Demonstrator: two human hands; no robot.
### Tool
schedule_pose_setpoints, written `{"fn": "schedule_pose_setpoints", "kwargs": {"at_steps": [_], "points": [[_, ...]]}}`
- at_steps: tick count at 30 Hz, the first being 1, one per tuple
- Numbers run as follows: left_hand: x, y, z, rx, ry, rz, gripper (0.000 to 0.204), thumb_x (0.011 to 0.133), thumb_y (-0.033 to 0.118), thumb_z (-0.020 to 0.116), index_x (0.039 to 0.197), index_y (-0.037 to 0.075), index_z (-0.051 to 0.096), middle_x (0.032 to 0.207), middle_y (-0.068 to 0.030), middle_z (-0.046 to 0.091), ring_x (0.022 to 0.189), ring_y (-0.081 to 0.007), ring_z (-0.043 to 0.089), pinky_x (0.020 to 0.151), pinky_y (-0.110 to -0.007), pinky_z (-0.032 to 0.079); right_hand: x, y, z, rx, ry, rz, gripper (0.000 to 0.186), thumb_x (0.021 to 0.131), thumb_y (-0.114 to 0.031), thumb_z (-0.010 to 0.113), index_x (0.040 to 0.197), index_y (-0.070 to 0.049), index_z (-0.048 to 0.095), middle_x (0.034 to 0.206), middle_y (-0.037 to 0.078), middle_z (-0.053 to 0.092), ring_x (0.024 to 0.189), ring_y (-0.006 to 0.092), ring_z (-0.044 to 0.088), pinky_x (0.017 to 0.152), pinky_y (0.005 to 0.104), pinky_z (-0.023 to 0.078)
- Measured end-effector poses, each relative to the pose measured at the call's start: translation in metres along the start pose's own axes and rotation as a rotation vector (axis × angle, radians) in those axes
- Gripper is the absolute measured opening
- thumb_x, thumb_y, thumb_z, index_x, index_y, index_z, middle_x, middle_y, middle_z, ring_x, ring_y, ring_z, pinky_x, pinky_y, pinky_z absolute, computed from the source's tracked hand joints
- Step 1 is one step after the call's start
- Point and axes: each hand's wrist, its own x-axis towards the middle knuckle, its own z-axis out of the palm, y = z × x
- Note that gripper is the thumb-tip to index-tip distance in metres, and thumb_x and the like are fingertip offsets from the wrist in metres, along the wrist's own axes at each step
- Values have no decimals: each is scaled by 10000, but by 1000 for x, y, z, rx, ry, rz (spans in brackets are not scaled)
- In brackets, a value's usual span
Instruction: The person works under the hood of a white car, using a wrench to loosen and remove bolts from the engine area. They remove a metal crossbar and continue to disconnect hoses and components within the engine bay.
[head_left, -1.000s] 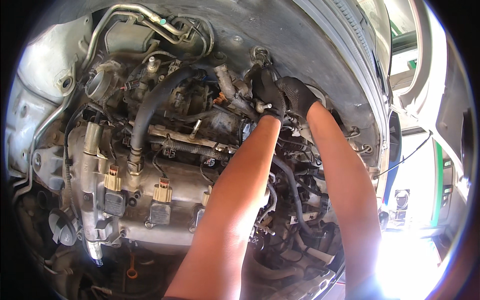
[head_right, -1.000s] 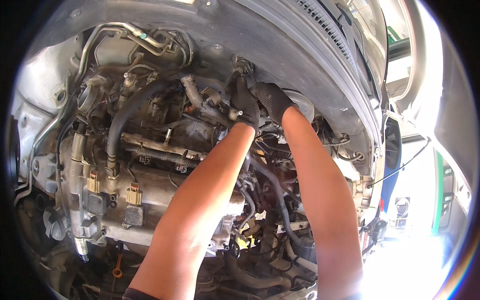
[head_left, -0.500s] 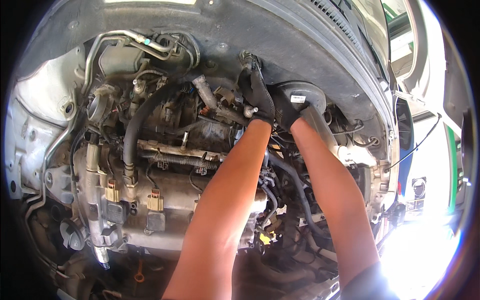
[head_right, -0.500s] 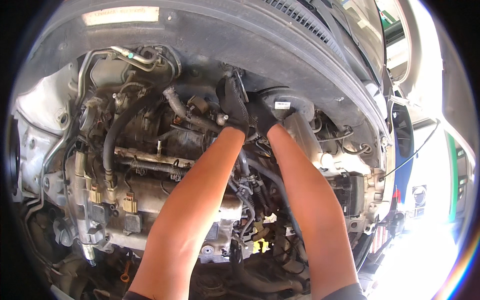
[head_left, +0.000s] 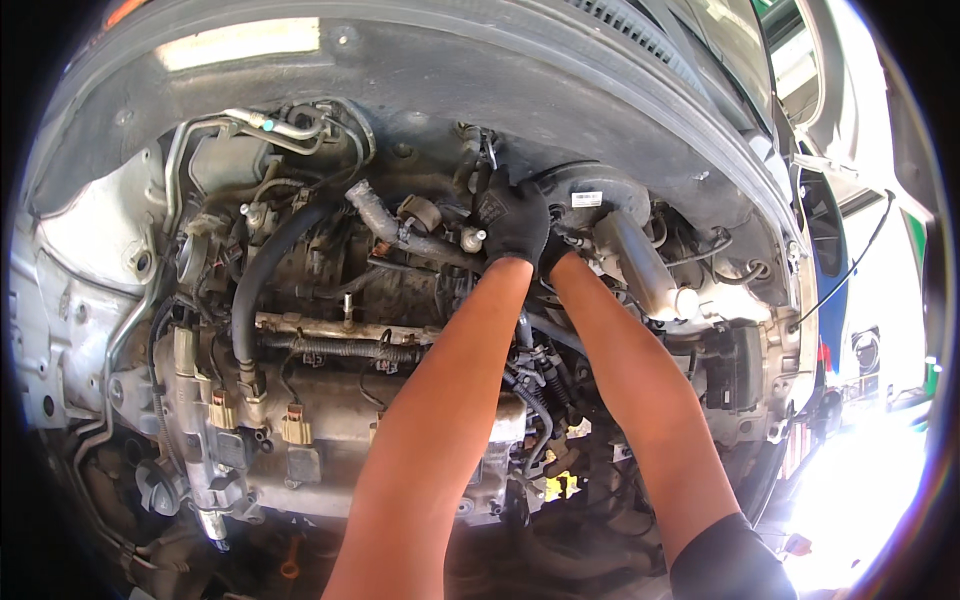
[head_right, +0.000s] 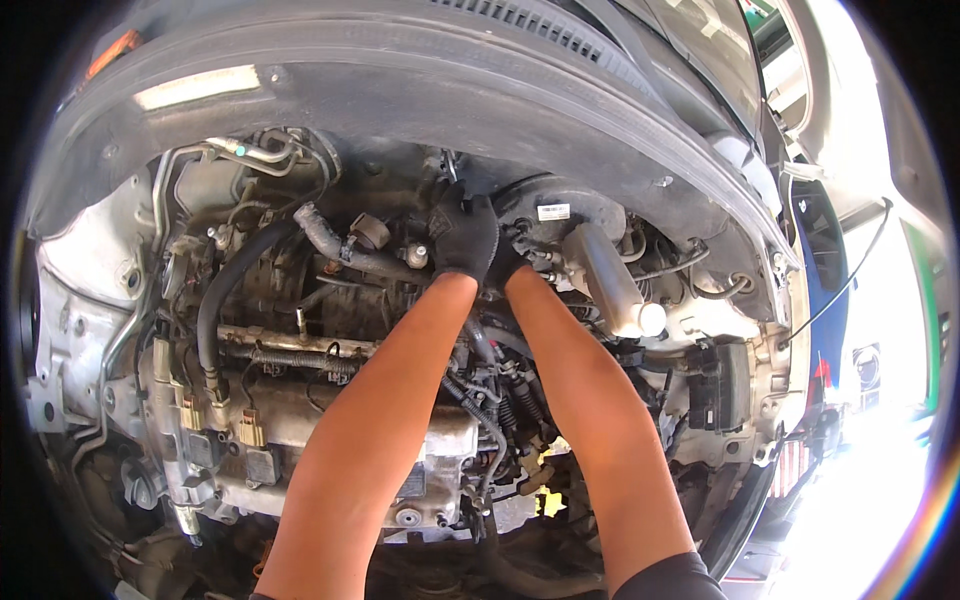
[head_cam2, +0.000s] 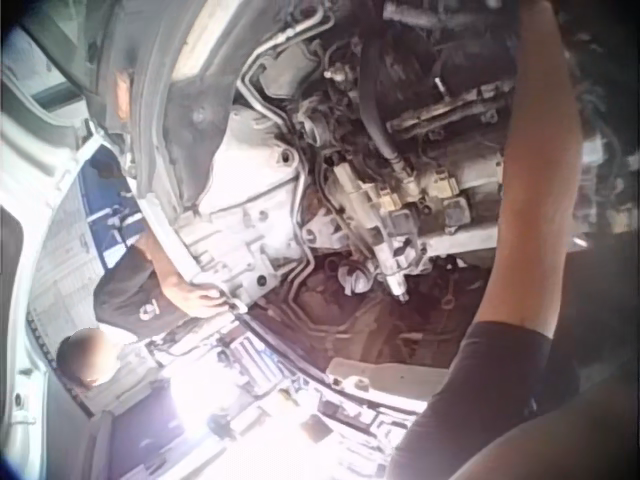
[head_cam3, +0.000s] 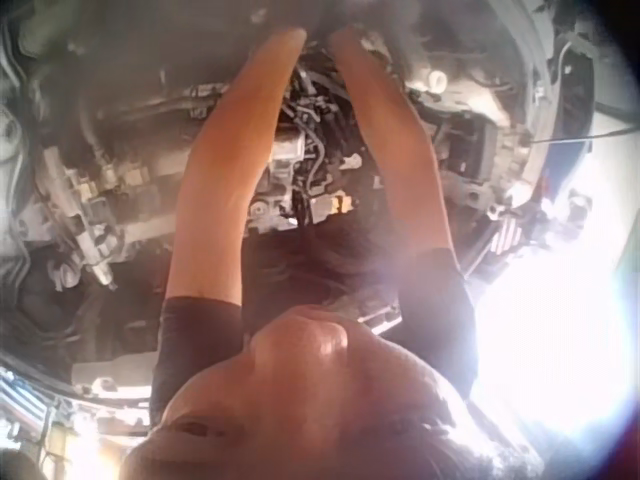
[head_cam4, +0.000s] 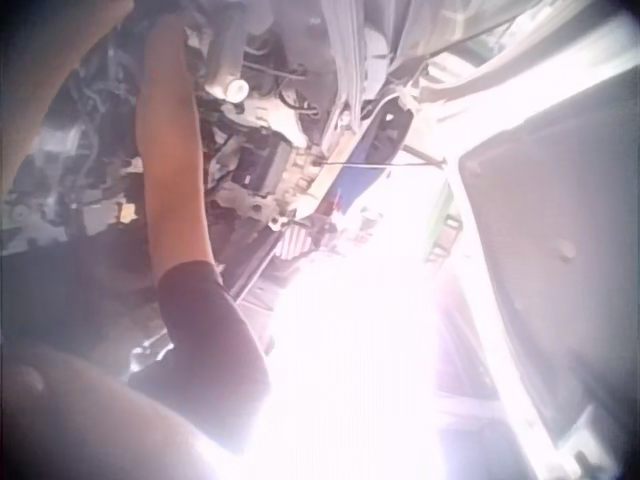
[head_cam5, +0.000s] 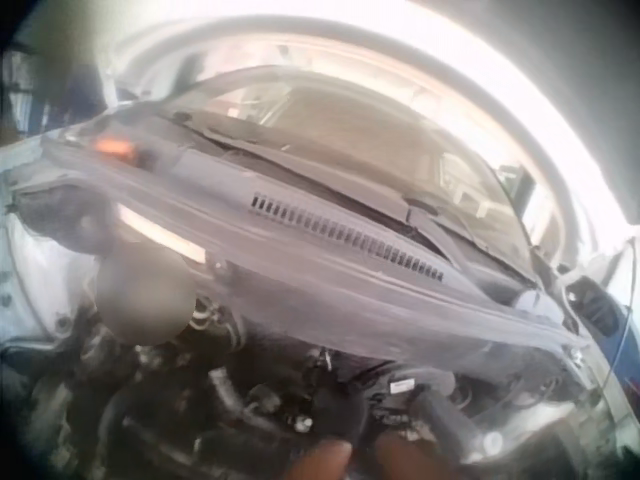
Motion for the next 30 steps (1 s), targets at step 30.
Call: {"fn": "schedule_pose_setpoints", "kwargs": {"at_steps": [30], "points": [[3,64,-30,525,-230,295,205,806,242,559,873,70,648,821,-175,669,802,-385,637,738,-470,497,3,7,-1,183,-3,27,336,869,-207,552,1137,-19,627,1113,166,647,995,268,601,881,350,452]]}}
